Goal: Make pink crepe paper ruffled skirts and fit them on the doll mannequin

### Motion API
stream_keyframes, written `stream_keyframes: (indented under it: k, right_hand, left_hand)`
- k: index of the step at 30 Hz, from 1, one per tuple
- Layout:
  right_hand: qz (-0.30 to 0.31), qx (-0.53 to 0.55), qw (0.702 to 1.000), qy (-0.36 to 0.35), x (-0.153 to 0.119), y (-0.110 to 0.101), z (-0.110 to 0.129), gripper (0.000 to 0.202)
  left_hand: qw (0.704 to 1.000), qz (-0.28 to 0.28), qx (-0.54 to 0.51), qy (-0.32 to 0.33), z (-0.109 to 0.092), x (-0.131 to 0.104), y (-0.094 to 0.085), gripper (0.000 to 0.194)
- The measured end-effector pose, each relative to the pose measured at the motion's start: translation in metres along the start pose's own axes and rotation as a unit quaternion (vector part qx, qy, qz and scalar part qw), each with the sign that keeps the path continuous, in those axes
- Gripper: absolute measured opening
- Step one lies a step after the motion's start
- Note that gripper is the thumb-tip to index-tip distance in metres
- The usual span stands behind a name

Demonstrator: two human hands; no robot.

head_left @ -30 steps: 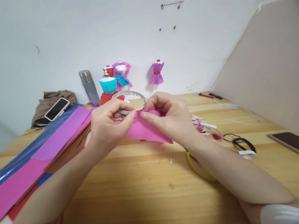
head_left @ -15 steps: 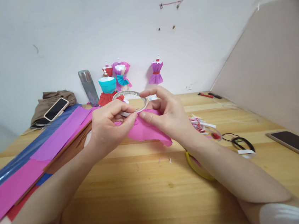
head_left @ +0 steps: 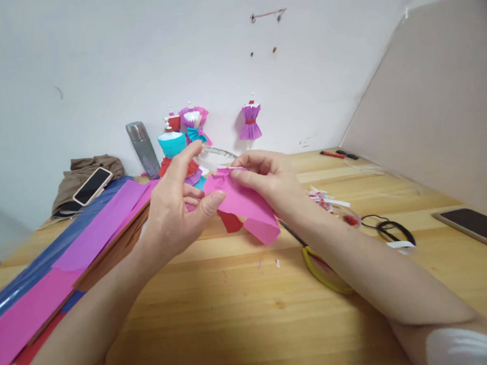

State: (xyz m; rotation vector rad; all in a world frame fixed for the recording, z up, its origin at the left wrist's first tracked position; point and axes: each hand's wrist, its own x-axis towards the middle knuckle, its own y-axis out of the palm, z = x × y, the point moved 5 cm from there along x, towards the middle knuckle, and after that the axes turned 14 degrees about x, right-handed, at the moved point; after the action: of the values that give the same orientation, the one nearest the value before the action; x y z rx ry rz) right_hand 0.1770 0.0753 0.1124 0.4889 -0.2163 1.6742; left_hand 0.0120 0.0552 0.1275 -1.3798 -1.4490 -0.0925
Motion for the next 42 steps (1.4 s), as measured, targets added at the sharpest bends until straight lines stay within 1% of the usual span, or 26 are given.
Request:
stream_keyframes:
  k: [3,4,6,8,10,12,13,15,17,19,21,23,28,32,34,38,42]
  right_hand:
    - [-0.012,0.001,1.0,-0.014,0.002,-0.002,-0.001,0.013]
    - [-0.009,-0.004,1.0,-0.023,0.002,-0.002,-0.001,0.012]
    - [-0.008,-0.009,0.999,-0.039,0.003,-0.001,-0.002,0.012]
    - [-0.021,0.004,0.999,-0.046,0.004,-0.003,-0.003,0.013]
    - [-0.041,0.029,0.998,-0.046,0.005,-0.005,-0.003,0.014]
    - [-0.052,0.049,0.996,-0.047,0.005,-0.007,-0.003,0.014]
    - [-0.054,0.056,0.996,-0.046,0.005,-0.007,-0.003,0.015]
    - [-0.057,0.068,0.995,-0.041,0.006,-0.007,-0.004,0.016]
    - [-0.059,0.076,0.995,-0.028,0.006,-0.007,-0.006,0.018]
    - [-0.061,0.081,0.995,-0.015,0.006,-0.007,-0.008,0.019]
    - [-0.065,0.086,0.994,-0.003,0.007,-0.008,-0.009,0.02]
    - [-0.068,0.095,0.993,0.009,0.007,-0.008,-0.009,0.021]
    - [-0.072,0.112,0.991,0.03,0.008,-0.01,-0.009,0.021]
    - [-0.072,0.108,0.991,0.027,0.008,-0.01,-0.009,0.021]
    - [-0.071,0.108,0.991,0.023,0.008,-0.01,-0.008,0.021]
    - [-0.07,0.119,0.99,0.026,0.007,-0.01,-0.008,0.021]
    - [-0.069,0.124,0.989,0.029,0.008,-0.011,-0.008,0.021]
  left_hand:
    - [0.998,-0.056,0.019,-0.036,0.004,-0.007,0.005,0.049]
    - [0.997,-0.069,0.025,-0.037,0.004,-0.009,0.006,0.052]
    - [0.995,-0.094,0.025,-0.026,0.002,-0.011,0.008,0.063]
    - [0.992,-0.121,0.016,-0.016,0.001,-0.013,0.007,0.07]
    - [0.991,-0.125,-0.003,-0.04,0.003,-0.013,0.007,0.062]
    - [0.991,-0.091,-0.034,-0.095,0.008,-0.012,0.012,0.049]
    - [0.989,-0.058,-0.058,-0.126,0.011,-0.011,0.016,0.044]
    - [0.976,0.029,-0.124,-0.175,0.015,-0.01,0.028,0.041]
    - [0.955,0.1,-0.196,-0.198,0.014,-0.009,0.038,0.041]
    - [0.938,0.13,-0.25,-0.201,0.011,-0.009,0.043,0.036]
    - [0.934,0.131,-0.269,-0.197,0.009,-0.009,0.044,0.03]
    - [0.935,0.132,-0.27,-0.188,0.008,-0.009,0.043,0.027]
    - [0.938,0.145,-0.27,-0.163,0.01,-0.008,0.042,0.028]
    - [0.918,0.1,-0.332,-0.193,0.015,-0.008,0.042,0.029]
    - [0.91,0.093,-0.353,-0.195,0.016,-0.008,0.042,0.027]
    - [0.914,0.119,-0.353,-0.161,0.015,-0.008,0.041,0.018]
    - [0.911,0.132,-0.361,-0.149,0.018,-0.004,0.039,0.018]
